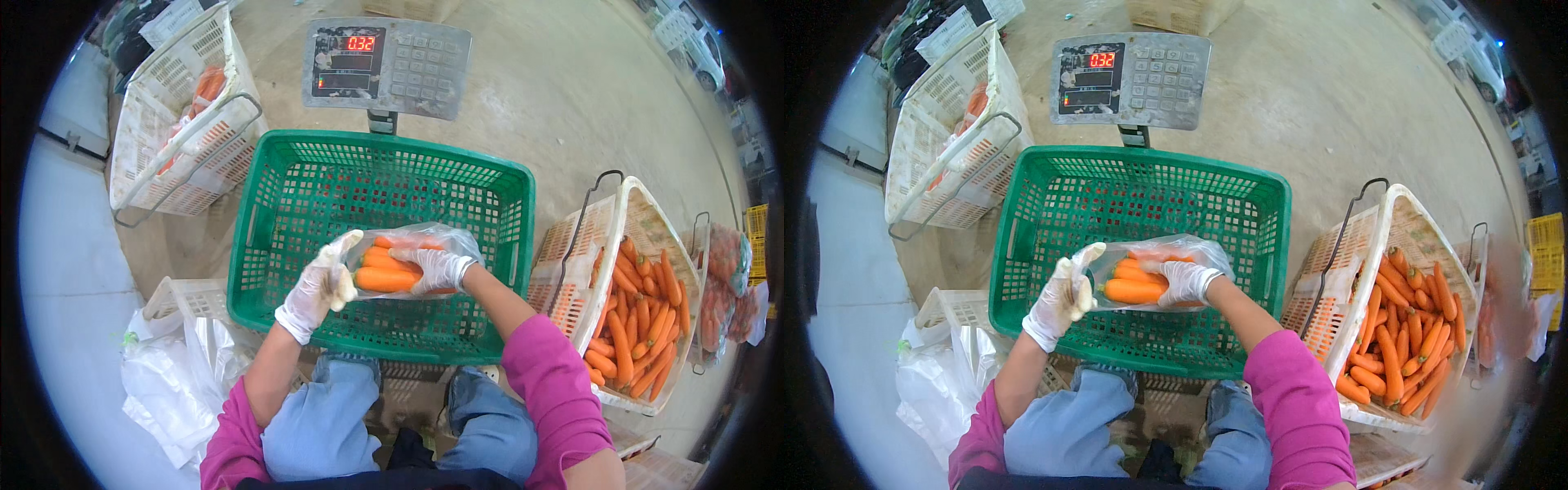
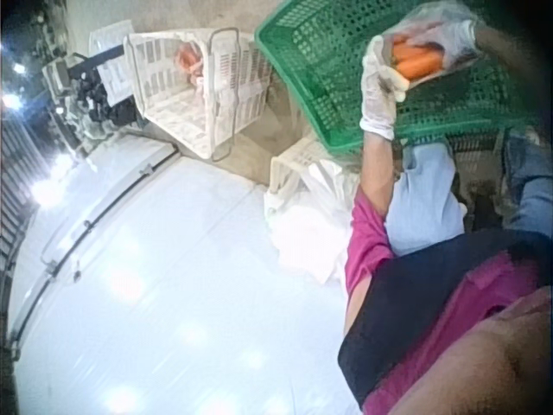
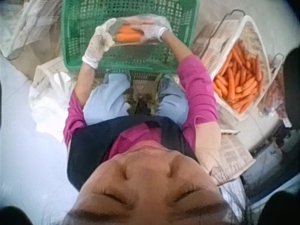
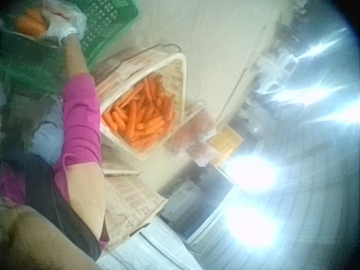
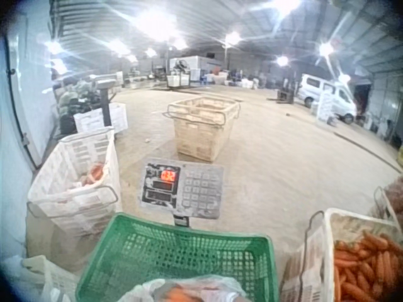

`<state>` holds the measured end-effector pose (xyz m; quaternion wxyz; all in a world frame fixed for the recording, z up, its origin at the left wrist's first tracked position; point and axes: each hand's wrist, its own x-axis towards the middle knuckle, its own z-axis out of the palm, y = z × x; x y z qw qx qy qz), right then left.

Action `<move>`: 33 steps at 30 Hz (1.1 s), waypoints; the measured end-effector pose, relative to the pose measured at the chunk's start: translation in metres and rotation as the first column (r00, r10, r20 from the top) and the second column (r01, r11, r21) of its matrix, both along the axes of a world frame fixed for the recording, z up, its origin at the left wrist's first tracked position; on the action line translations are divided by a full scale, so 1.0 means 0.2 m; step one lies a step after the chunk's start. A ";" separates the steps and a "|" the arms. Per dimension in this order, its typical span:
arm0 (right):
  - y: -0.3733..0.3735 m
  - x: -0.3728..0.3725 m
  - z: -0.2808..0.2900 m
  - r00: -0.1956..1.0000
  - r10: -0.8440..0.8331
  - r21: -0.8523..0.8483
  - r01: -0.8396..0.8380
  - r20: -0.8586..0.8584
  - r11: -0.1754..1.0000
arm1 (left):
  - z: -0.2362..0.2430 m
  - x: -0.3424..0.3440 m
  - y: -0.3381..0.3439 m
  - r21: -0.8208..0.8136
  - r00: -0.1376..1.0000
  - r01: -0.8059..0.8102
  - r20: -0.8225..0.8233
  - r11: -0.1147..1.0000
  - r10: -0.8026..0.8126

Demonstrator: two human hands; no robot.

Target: The person sits on the floor and repeatedly picks carrots from a large white basket, places them into a clear plastic bag, weighs the bag on a digital scale, and then ties the bag shut. The person then places the finished bag into a green basket.

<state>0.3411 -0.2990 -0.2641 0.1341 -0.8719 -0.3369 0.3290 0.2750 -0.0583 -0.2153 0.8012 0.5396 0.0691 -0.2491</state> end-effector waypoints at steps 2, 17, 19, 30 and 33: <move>0.01 0.04 0.01 0.998 -0.004 0.013 0.005 -0.062 1.000 | 0.01 0.00 0.04 -0.128 0.996 -0.075 -0.059 0.989 0.068; -0.30 0.03 0.39 0.986 -0.161 -0.299 0.142 -0.040 0.944 | 0.12 0.06 0.04 -0.155 0.972 -0.063 -0.234 0.986 0.025; -0.32 -0.03 0.36 0.990 -0.131 -0.353 0.143 0.058 0.924 | 0.08 0.06 0.04 -0.255 0.972 -0.092 -0.232 0.963 0.032; -0.25 -0.15 0.41 0.969 0.011 -0.306 0.067 0.247 0.950 | -0.05 0.01 -0.07 0.151 0.989 -0.105 -0.088 0.983 0.119; -0.24 -0.18 0.36 0.974 0.024 -0.326 0.052 0.225 0.944 | -0.05 -0.02 -0.03 0.240 0.989 -0.133 -0.035 0.962 0.145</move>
